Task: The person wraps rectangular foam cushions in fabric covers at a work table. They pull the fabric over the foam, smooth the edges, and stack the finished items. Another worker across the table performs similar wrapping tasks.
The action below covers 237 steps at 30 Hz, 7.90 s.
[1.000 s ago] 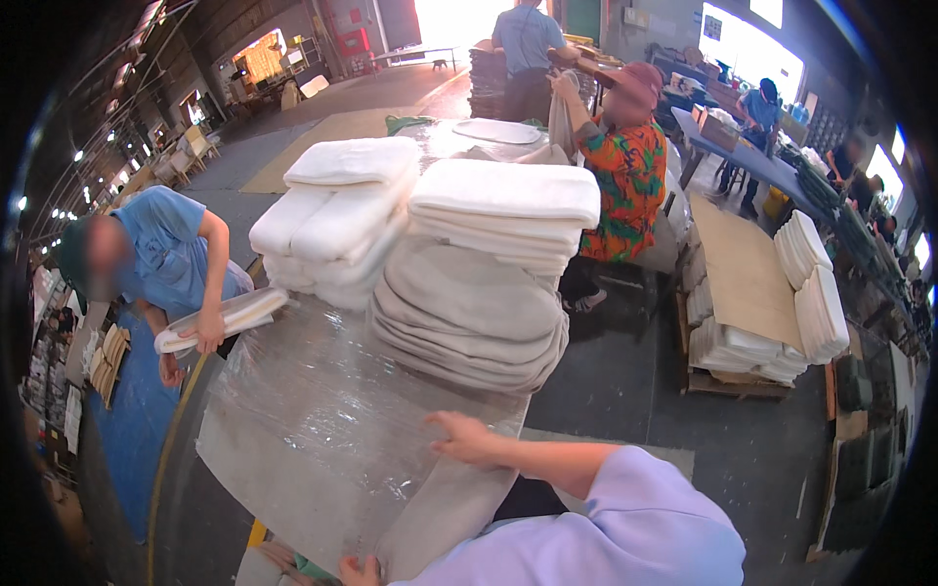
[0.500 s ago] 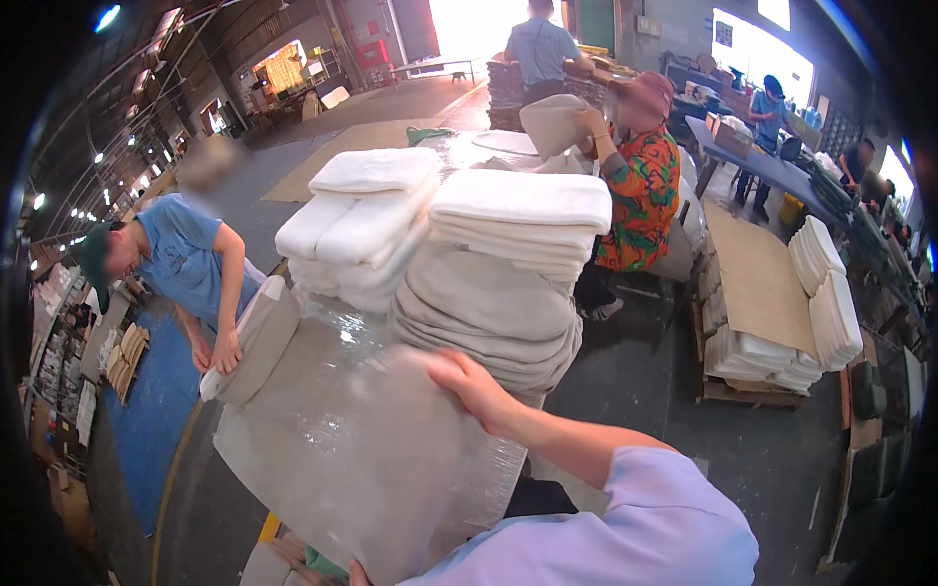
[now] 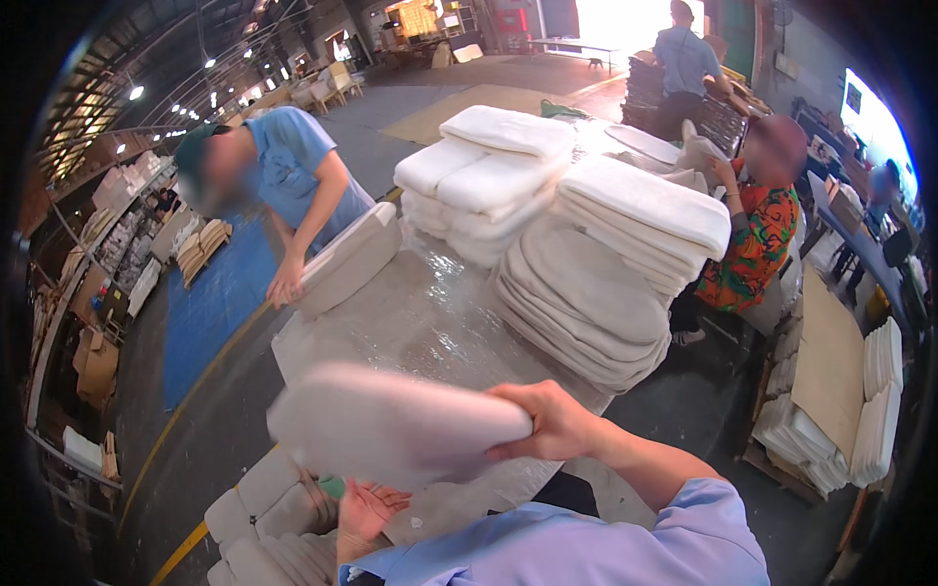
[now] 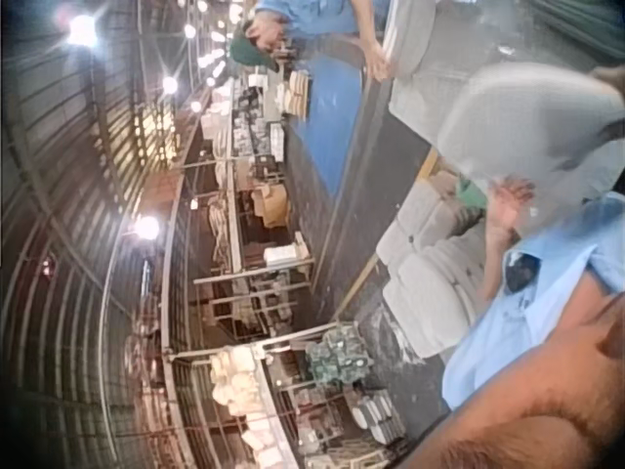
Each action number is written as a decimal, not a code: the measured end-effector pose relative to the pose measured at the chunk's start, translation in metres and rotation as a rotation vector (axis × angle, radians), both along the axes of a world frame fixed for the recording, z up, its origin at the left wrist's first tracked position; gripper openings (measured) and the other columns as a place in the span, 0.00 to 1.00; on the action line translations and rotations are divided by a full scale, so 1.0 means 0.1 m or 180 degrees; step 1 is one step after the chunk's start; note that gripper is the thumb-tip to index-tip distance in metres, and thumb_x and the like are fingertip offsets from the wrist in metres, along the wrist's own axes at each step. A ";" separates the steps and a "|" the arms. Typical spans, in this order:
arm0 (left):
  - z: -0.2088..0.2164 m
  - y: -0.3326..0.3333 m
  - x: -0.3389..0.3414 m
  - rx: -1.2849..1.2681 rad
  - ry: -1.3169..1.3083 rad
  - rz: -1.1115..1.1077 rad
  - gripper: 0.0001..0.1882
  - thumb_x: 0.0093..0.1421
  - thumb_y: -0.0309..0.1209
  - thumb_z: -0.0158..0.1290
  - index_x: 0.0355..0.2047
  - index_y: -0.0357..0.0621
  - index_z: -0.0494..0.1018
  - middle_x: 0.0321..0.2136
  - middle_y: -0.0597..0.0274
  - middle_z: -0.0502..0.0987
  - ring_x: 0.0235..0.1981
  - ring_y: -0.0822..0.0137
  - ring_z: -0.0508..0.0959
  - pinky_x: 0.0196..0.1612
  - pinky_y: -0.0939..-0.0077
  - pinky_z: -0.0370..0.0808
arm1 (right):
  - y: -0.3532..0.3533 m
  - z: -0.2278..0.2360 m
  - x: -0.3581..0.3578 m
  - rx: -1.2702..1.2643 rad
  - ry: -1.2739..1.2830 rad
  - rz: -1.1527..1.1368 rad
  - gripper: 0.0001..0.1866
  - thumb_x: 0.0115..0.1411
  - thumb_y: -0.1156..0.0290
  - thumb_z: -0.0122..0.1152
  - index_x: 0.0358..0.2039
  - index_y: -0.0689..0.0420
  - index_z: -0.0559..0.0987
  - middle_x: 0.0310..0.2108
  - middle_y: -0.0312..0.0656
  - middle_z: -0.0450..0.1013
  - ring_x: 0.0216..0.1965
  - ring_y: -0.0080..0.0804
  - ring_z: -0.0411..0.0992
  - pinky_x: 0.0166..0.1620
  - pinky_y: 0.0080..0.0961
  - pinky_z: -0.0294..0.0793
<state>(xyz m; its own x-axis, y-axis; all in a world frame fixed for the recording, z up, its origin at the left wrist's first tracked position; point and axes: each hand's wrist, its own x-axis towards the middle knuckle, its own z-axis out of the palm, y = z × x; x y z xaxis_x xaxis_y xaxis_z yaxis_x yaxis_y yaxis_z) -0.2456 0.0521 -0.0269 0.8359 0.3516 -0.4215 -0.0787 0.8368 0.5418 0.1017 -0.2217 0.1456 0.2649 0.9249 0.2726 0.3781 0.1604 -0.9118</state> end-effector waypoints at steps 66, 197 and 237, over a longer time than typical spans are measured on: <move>-0.21 -0.46 -0.30 0.3219 0.3407 -0.2427 0.42 0.72 0.58 0.48 0.72 0.36 0.64 0.65 0.31 0.71 0.64 0.33 0.71 0.67 0.53 0.68 | -0.13 -1.28 0.64 -0.4379 0.1486 -0.0254 0.41 0.72 0.34 0.46 0.59 0.64 0.77 0.51 0.51 0.78 0.36 0.44 0.82 0.36 0.40 0.85; 0.61 1.53 3.69 0.3283 0.0563 0.0086 0.14 0.75 0.40 0.54 0.38 0.42 0.77 0.25 0.67 0.77 0.27 0.73 0.78 0.35 0.74 0.79 | 2.83 -1.95 0.85 0.0268 0.1790 -0.0237 0.09 0.73 0.68 0.62 0.44 0.59 0.85 0.43 0.34 0.82 0.47 0.20 0.75 0.55 0.25 0.74; -1.13 0.04 3.26 0.0288 -0.0134 -0.0614 0.30 0.75 0.58 0.46 0.55 0.42 0.71 0.46 0.59 0.78 0.45 0.67 0.80 0.46 0.69 0.81 | 2.00 -1.47 0.75 0.1338 0.0771 -0.0987 0.11 0.71 0.67 0.62 0.32 0.59 0.81 0.36 0.44 0.82 0.38 0.33 0.77 0.43 0.29 0.76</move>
